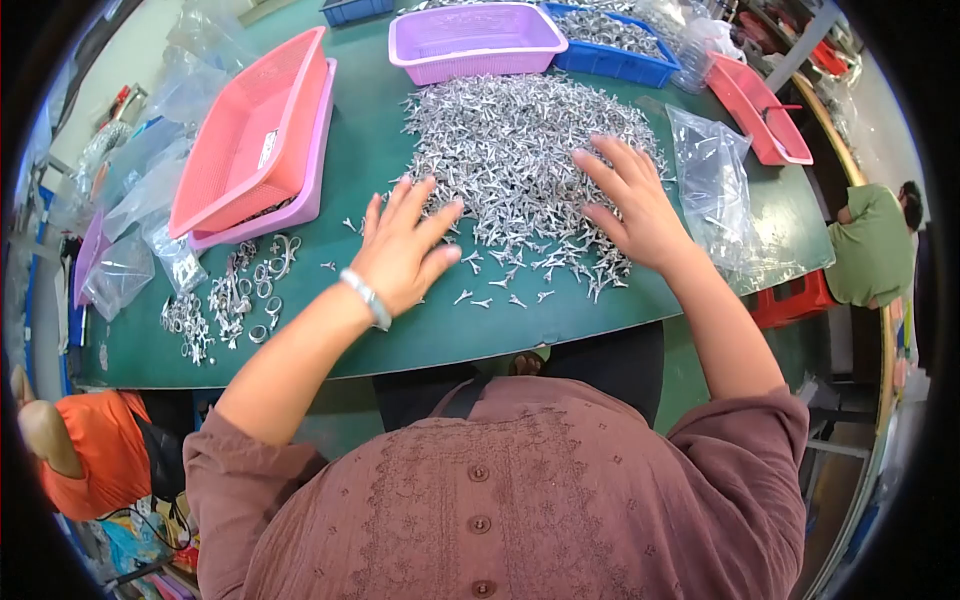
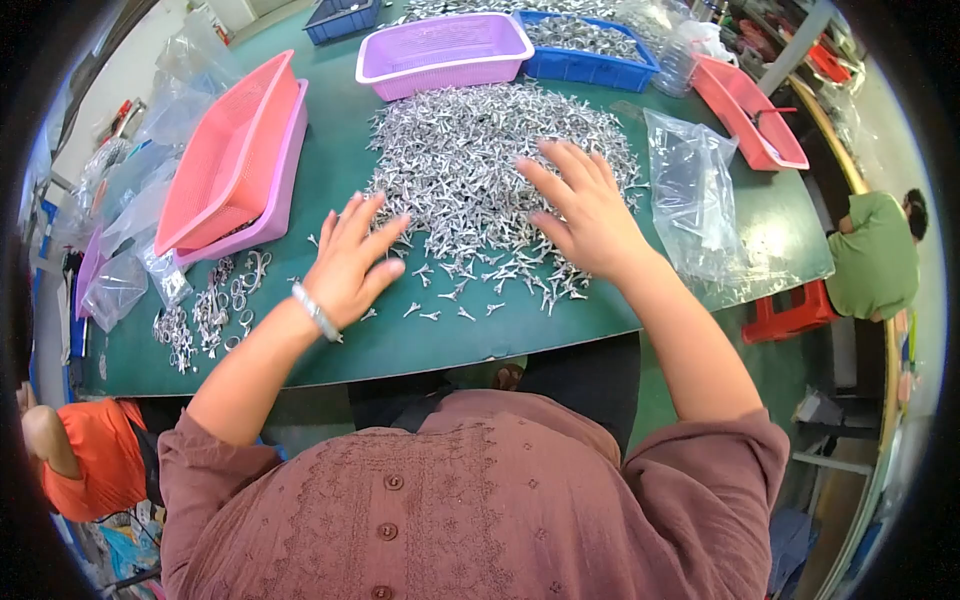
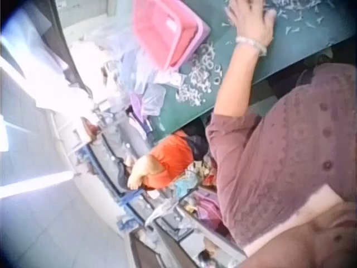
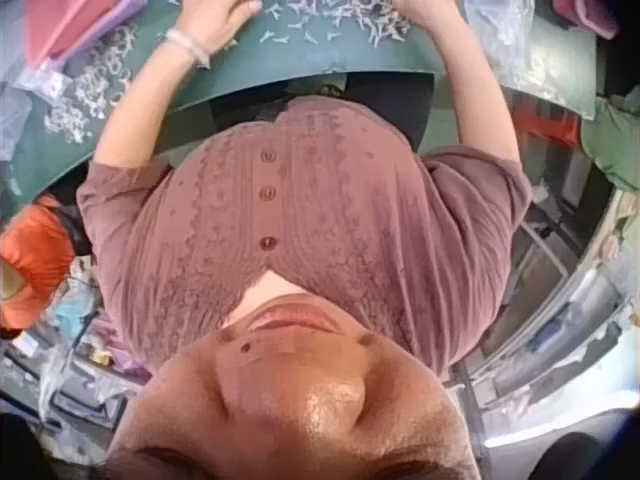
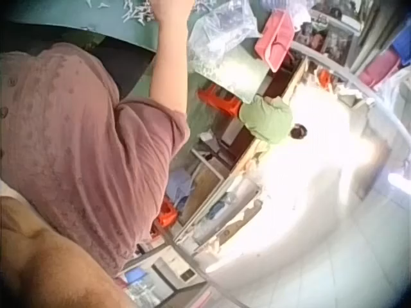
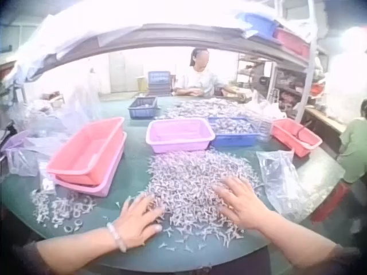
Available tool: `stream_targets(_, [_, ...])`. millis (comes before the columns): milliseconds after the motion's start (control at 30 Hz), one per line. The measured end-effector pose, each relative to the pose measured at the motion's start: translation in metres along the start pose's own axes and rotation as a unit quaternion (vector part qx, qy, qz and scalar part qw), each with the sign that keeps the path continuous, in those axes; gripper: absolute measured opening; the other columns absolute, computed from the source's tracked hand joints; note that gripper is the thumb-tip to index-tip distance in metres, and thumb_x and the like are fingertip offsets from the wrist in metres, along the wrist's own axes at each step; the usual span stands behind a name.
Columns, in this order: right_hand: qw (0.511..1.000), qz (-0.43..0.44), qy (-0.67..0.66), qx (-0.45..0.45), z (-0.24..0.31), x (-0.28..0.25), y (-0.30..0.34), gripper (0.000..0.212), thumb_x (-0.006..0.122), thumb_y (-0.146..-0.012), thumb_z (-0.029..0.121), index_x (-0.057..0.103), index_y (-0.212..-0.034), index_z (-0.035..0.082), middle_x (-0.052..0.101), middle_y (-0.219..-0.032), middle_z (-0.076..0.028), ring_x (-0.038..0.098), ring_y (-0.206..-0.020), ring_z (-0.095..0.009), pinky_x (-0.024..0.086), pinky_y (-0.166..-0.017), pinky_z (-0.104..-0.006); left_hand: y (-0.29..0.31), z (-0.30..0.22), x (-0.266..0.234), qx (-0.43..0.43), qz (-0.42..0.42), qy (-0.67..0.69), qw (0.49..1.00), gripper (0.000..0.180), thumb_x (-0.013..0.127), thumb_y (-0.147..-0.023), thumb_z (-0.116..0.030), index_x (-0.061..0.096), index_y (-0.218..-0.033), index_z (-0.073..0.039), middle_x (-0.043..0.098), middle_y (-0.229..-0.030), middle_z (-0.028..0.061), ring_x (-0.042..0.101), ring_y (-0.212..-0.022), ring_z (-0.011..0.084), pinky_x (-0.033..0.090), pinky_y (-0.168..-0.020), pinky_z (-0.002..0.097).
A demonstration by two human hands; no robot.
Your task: The person taps and operates a smartphone placed inside a clear plastic bag and sorts small metal figurines across the table by hand.
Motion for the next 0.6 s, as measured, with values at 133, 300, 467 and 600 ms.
stream_targets(133, [0.994, 0.045, -0.103, 0.014, 0.010, -0.017, 0.064, 0.037, 0.074, -0.078, 0.015, 0.065, -0.113, 0.007, 0.057, -0.118, -0.014, 0.053, -0.113, -0.035, 0.043, -0.096, -0.0461, 0.028, -0.035, 0.000, 0.047, 0.069, -0.024, 0.996, 0.051, 0.064, -0.090, -0.024, 0.053, -0.139, -0.014, 0.038, -0.151, 0.0160, 0.028, -0.144, 0.0415, 0.015, -0.115, 0.0638])
stream_targets(300, [0.988, 0.018, -0.149, 0.026, 0.018, -0.010, 0.079, 0.032, 0.074, -0.075, 0.009, 0.066, -0.107, 0.006, 0.059, -0.112, -0.012, 0.055, -0.106, -0.034, 0.046, -0.093, -0.0438, 0.034, -0.067, 0.023, 0.005, 0.073, -0.003, 0.997, 0.056, 0.066, -0.089, -0.021, 0.049, -0.142, -0.013, 0.040, -0.151, 0.0145, 0.031, -0.142, 0.0399, 0.016, -0.115, 0.0621])
stream_targets(467, [0.990, -0.008, -0.143, 0.000, 0.014, 0.006, 0.061, 0.030, 0.069, -0.078, 0.006, 0.066, -0.108, 0.007, 0.059, -0.116, -0.012, 0.055, -0.109, -0.035, 0.046, -0.094, -0.0442, 0.013, -0.092, 0.033, -0.009, 0.032, 0.010, 0.999, 0.056, 0.065, -0.090, -0.021, 0.049, -0.143, -0.014, 0.036, -0.153, 0.0153, 0.029, -0.144, 0.0407, 0.016, -0.115, 0.0618])
stream_targets(600, [0.992, -0.007, -0.124, 0.034, -0.003, -0.005, 0.072, 0.034, 0.069, -0.080, 0.007, 0.065, -0.114, 0.007, 0.058, -0.126, -0.013, 0.053, -0.117, -0.037, 0.044, -0.100, -0.0444, -0.011, -0.095, 0.038, -0.031, 0.042, -0.054, 0.997, 0.056, 0.063, -0.091, -0.021, 0.047, -0.144, -0.018, 0.032, -0.156, 0.0139, 0.027, -0.144, 0.0402, 0.017, -0.114, 0.0631])
Point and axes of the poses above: each hand's wrist, its own y-axis away from the middle knuckle, its own x-axis out of the palm, z = x × y, the point moved 1 cm from there along -y, towards the middle knuckle
